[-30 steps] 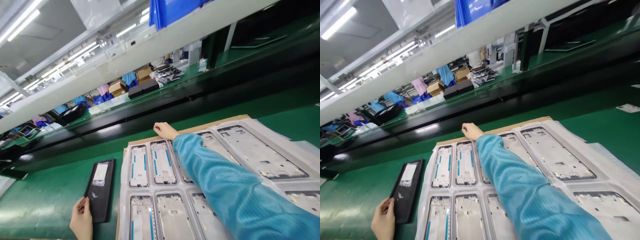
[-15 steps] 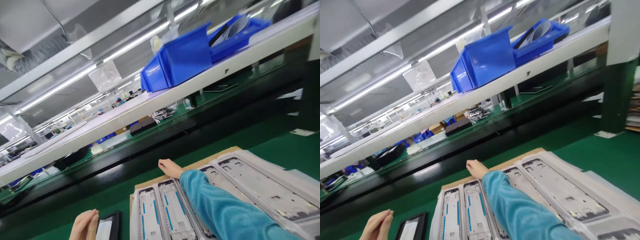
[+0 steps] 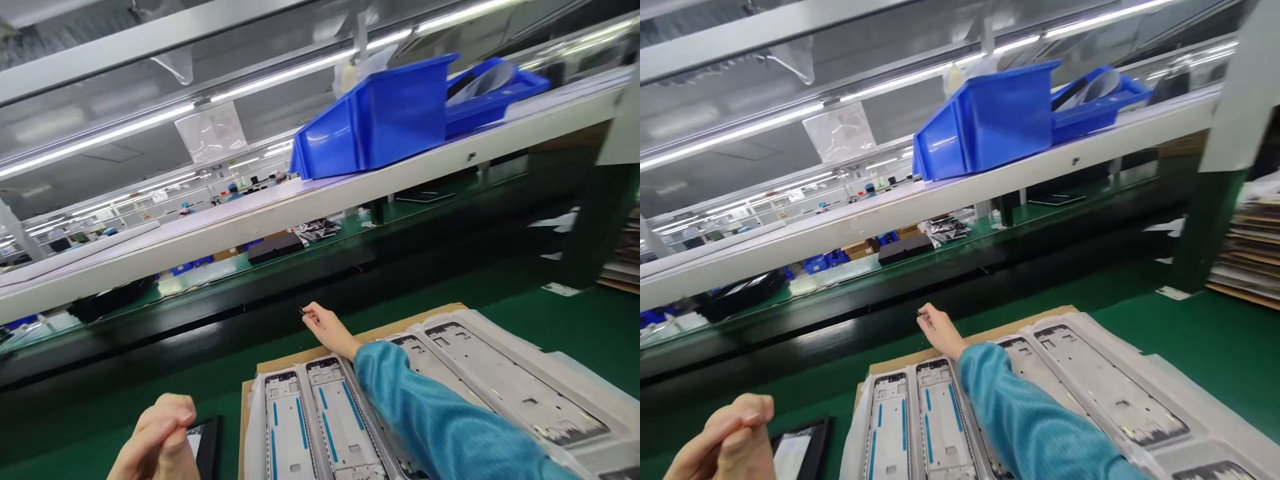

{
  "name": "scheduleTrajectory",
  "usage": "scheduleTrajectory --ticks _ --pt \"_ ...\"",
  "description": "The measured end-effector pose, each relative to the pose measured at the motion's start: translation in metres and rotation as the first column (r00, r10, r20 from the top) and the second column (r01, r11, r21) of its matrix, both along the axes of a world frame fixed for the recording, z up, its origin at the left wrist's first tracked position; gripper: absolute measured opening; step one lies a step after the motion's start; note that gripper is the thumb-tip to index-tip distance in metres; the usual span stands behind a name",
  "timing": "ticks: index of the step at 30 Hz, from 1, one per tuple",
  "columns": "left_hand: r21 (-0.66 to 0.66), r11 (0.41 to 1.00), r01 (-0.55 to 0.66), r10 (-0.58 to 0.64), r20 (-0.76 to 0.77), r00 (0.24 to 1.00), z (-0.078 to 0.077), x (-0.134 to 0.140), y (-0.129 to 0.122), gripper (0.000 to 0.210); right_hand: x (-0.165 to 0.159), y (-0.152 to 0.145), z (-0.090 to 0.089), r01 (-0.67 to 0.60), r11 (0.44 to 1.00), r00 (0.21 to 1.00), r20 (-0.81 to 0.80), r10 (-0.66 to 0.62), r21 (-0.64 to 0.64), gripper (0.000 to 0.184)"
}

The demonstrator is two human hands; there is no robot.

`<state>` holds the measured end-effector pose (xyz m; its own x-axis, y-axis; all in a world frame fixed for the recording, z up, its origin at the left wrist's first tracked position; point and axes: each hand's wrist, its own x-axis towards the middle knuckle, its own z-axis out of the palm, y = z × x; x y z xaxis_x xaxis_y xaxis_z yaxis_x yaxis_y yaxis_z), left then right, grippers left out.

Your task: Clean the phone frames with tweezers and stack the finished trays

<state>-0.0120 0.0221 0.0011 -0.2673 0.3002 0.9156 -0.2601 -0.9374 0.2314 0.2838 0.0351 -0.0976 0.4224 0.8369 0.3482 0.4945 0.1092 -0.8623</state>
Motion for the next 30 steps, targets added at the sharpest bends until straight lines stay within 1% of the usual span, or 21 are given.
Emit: scheduleTrajectory --ticks 2,4,7,8,9,10,11,13,16,18,22,26,28,30 --pt "0.005 0.999 0.044 -0.044 -0.016 0.999 0.002 0.0 -0.002 0.012 -0.018 -0.003 0.024 -0.027 0.996 0.996 -0.086 0.034 0.087 0.023" --pt "-0.025 0.996 0.081 -0.081 -0.029 0.996 0.003 0.001 -0.007 0.011 -0.043 -0.016 0.055 -0.092 0.983 0.982 -0.149 0.117 0.162 0.021" --pt "-0.045 0.995 0.089 -0.091 -0.059 0.994 0.005 0.001 -0.013 0.01 -0.085 -0.061 0.103 -0.255 0.935 0.939 -0.166 0.3 0.247 0.025" --pt "-0.047 0.995 0.084 -0.087 -0.071 0.994 0.005 0.001 -0.015 0.01 -0.097 -0.079 0.115 -0.335 0.902 0.91 -0.154 0.384 0.272 0.024" --pt "-0.047 0.996 0.079 -0.082 -0.08 0.993 0.005 0.0 -0.017 0.009 -0.108 -0.097 0.126 -0.425 0.848 0.866 -0.13 0.483 0.317 0.02" --pt "-0.042 0.996 0.079 -0.082 -0.086 0.993 0.004 0.0 -0.018 0.009 -0.116 -0.112 0.133 -0.509 0.798 0.824 -0.083 0.56 0.322 0.014" --pt "-0.037 0.996 0.084 -0.087 -0.087 0.992 0.004 0.0 -0.019 0.008 -0.122 -0.125 0.139 -0.558 0.763 0.796 -0.052 0.603 0.326 0.011" --pt "-0.036 0.993 0.111 -0.114 -0.089 0.989 0.005 0.001 -0.022 0.007 -0.127 -0.14 0.143 -0.603 0.713 0.765 0.009 0.643 0.357 0.012" --pt "-0.029 0.988 0.153 -0.155 -0.093 0.983 0.007 0.002 -0.024 0.008 -0.127 -0.141 0.14 -0.622 0.671 0.754 0.077 0.653 0.403 0.015" --pt "-0.011 0.985 0.17 -0.17 -0.097 0.981 0.009 0.003 -0.026 0.01 -0.126 -0.136 0.137 -0.619 0.673 0.758 0.081 0.648 0.406 0.016" --pt "-0.021 0.983 0.182 -0.183 -0.103 0.978 0.011 0.003 -0.028 0.012 -0.126 -0.13 0.134 -0.623 0.691 0.739 -0.015 0.674 0.367 0.018" --pt "-0.029 0.985 0.171 -0.173 -0.124 0.977 0.006 -0.001 -0.028 0.01 -0.128 -0.131 0.131 -0.641 0.679 0.701 -0.087 0.708 0.356 0.019" --pt "-0.012 0.987 0.162 -0.162 -0.154 0.975 0.003 -0.004 -0.026 0.009 -0.128 -0.132 0.128 -0.628 0.695 0.708 -0.115 0.697 0.349 0.019" --pt "0.008 0.987 0.157 -0.153 -0.183 0.971 -0.001 -0.005 -0.025 0.008 -0.127 -0.133 0.125 -0.613 0.723 0.729 -0.122 0.673 0.319 0.02"
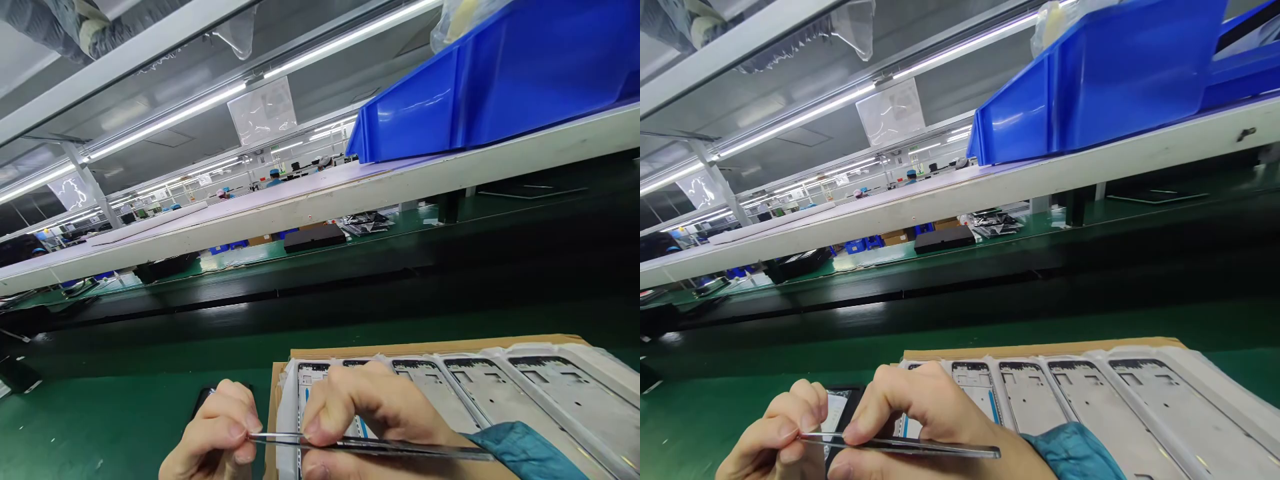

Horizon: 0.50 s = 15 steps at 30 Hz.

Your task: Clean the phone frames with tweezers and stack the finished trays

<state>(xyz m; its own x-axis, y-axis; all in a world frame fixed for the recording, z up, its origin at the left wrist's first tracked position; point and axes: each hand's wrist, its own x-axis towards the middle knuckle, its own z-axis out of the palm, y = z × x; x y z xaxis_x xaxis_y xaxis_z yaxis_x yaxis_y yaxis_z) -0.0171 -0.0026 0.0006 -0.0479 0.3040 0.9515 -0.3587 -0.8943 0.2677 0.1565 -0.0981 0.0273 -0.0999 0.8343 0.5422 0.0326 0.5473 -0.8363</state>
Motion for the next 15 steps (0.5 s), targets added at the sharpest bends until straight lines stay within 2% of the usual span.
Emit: scheduleTrajectory --ticks 4,11,15 --pt "0.002 1.0 0.003 -0.003 0.004 1.0 -0.0002 0.0022 0.0002 0.007 0.0023 0.0014 -0.0041 0.041 0.999 0.997 0.07 -0.039 -0.031 0.025" --pt "0.028 1.0 -0.007 0.006 0.037 0.999 0.0062 0.0083 -0.0032 0.009 0.005 0.0018 -0.006 0.061 0.997 0.995 0.08 -0.058 -0.039 0.024" --pt "0.023 1.0 -0.001 0.001 0.014 1.0 0.0028 0.0074 -0.0013 0.008 0.0019 0.0019 -0.0032 -0.001 0.993 1.0 -0.005 0.001 -0.115 0.027"
